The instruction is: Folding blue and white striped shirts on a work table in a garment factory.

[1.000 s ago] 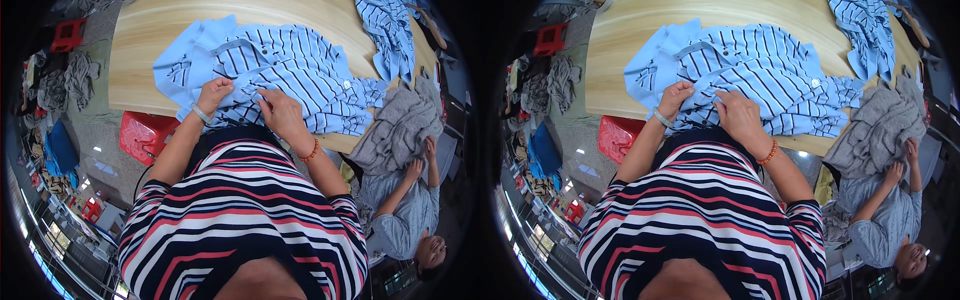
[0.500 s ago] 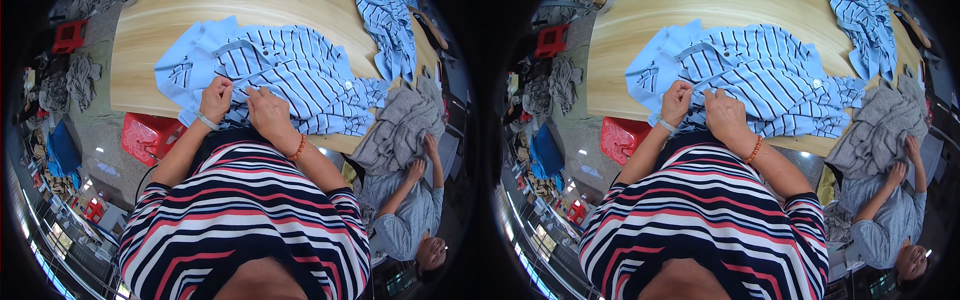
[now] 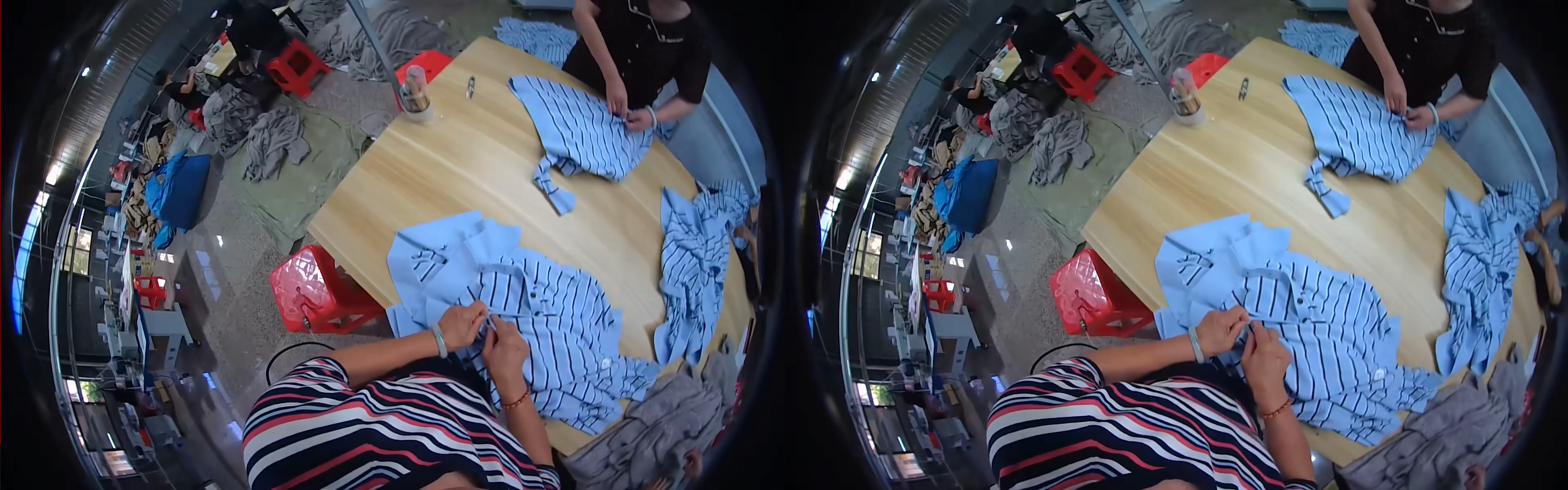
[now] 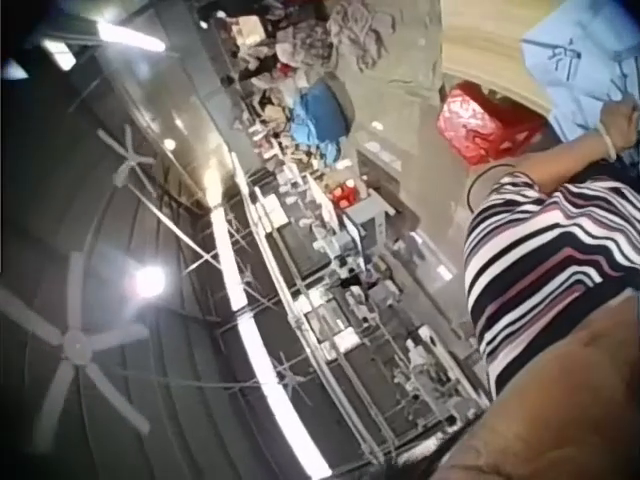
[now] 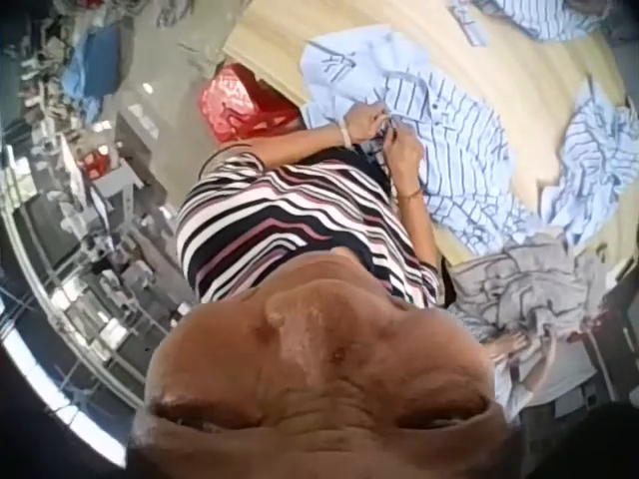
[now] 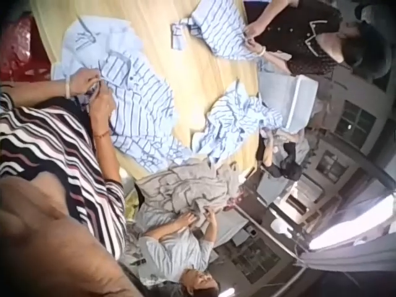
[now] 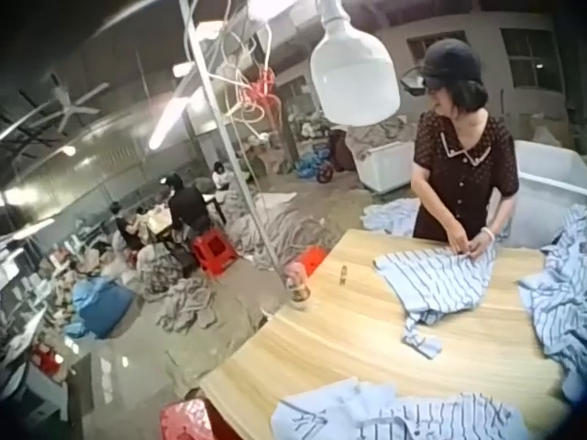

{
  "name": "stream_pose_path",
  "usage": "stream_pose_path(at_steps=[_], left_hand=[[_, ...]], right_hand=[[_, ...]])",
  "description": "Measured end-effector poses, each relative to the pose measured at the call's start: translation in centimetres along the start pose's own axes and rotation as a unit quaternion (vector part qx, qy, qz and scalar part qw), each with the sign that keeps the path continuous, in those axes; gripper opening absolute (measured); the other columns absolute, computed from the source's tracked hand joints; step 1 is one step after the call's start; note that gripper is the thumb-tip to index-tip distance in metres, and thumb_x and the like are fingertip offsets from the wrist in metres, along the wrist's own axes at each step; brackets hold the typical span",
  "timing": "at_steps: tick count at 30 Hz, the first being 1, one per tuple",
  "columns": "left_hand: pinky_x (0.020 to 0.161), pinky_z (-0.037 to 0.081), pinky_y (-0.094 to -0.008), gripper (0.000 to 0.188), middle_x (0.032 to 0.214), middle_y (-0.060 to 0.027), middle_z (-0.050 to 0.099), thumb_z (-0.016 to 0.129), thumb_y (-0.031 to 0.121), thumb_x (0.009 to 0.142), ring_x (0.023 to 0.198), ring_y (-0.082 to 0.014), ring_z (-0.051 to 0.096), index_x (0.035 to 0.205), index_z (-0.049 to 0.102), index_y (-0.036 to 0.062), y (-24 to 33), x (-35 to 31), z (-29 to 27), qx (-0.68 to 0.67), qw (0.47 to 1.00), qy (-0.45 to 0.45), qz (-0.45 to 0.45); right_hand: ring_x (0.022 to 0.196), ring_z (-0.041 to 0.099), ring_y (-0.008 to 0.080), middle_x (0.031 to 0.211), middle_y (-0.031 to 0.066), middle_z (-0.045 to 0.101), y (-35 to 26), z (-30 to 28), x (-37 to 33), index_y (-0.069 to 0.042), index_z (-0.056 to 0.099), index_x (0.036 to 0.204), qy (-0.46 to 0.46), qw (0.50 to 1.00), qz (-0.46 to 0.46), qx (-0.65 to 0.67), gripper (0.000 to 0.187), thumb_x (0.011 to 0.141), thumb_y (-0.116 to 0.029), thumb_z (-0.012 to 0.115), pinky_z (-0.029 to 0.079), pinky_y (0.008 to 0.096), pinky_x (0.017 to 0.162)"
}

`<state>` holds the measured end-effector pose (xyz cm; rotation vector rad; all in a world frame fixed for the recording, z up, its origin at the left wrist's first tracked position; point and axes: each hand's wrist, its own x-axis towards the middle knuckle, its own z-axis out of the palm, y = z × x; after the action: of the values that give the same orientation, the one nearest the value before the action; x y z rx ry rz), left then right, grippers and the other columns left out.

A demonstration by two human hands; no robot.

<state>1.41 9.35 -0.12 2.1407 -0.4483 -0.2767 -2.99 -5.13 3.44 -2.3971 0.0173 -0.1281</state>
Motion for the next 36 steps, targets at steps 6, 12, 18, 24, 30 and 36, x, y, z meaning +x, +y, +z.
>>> stream_pose_path(at_steps=[6, 12, 18, 24, 30, 36], left_hand=[[0.054, 0.045, -0.0385, 0.014, 0.067, -0.0135, 0.058, 0.056, 0.016, 0.086, 0.060, -0.0315, 0.060, 0.098, 0.053, 0.0077, 0.0, -0.8, -0.3, -0.058, 0.998, 0.003, -0.009], [0.064, 0.046, -0.0296, 0.021, 0.073, -0.0023, 0.061, 0.060, 0.026, 0.085, 0.069, -0.0078, 0.054, 0.088, 0.062, 0.0050, -5.5, -0.5, -0.7, -0.156, 0.970, -0.120, -0.141], [0.061, 0.043, -0.0226, 0.018, 0.072, 0.0028, 0.063, 0.065, 0.022, 0.084, 0.066, -0.0049, 0.053, 0.087, 0.065, 0.0036, -5.3, 3.4, -6.6, -0.124, 0.973, -0.060, -0.186], [0.065, 0.045, -0.0209, 0.018, 0.086, -0.0001, 0.065, 0.060, 0.013, 0.088, 0.074, -0.0054, 0.056, 0.099, 0.064, -0.0011, -4.4, 2.9, -5.3, -0.357, 0.891, -0.129, -0.248], [0.064, 0.045, -0.0193, 0.021, 0.088, -0.0006, 0.064, 0.059, 0.013, 0.089, 0.074, -0.0060, 0.058, 0.105, 0.062, -0.0006, -1.6, 1.4, -6.7, -0.364, 0.878, -0.115, -0.290], [0.065, 0.043, -0.0165, 0.017, 0.085, 0.0014, 0.063, 0.060, 0.011, 0.089, 0.072, -0.0035, 0.055, 0.100, 0.062, -0.0006, -2.2, 0.2, -5.5, -0.378, 0.888, -0.067, -0.255]], right_hand=[[0.064, 0.061, 0.0317, 0.081, 0.0127, 0.061, 1.3, 1.1, -0.7, -0.007, 0.063, 0.098, 0.012, 1.000, 0.022, -0.017, 0.018, 0.081, -0.014, 0.061, 0.047, 0.0405, 0.054], [0.072, 0.064, 0.0320, 0.082, 0.0144, 0.067, 2.9, -3.1, -0.1, -0.008, 0.068, 0.096, -0.058, 0.995, 0.080, -0.016, 0.021, 0.082, -0.022, 0.061, 0.050, 0.0403, 0.065], [0.066, 0.062, 0.0294, 0.077, 0.0128, 0.066, 1.1, -10.1, -0.2, -0.008, 0.069, 0.096, -0.141, 0.981, 0.131, 0.006, 0.021, 0.081, -0.022, 0.064, 0.048, 0.0376, 0.060], [0.058, 0.058, 0.0239, 0.074, 0.0118, 0.063, -1.1, -8.2, -0.5, -0.004, 0.067, 0.099, -0.082, 0.987, 0.108, 0.090, 0.022, 0.080, -0.014, 0.067, 0.046, 0.0330, 0.056], [0.061, 0.060, 0.0238, 0.077, 0.0116, 0.064, -1.9, -4.3, -0.2, -0.005, 0.066, 0.099, -0.067, 0.994, 0.067, 0.051, 0.021, 0.081, -0.015, 0.066, 0.047, 0.0343, 0.058], [0.063, 0.061, 0.0269, 0.077, 0.0113, 0.063, -2.9, -2.7, 0.2, -0.006, 0.066, 0.100, -0.072, 0.995, 0.049, 0.037, 0.022, 0.081, -0.016, 0.065, 0.047, 0.0373, 0.058]])
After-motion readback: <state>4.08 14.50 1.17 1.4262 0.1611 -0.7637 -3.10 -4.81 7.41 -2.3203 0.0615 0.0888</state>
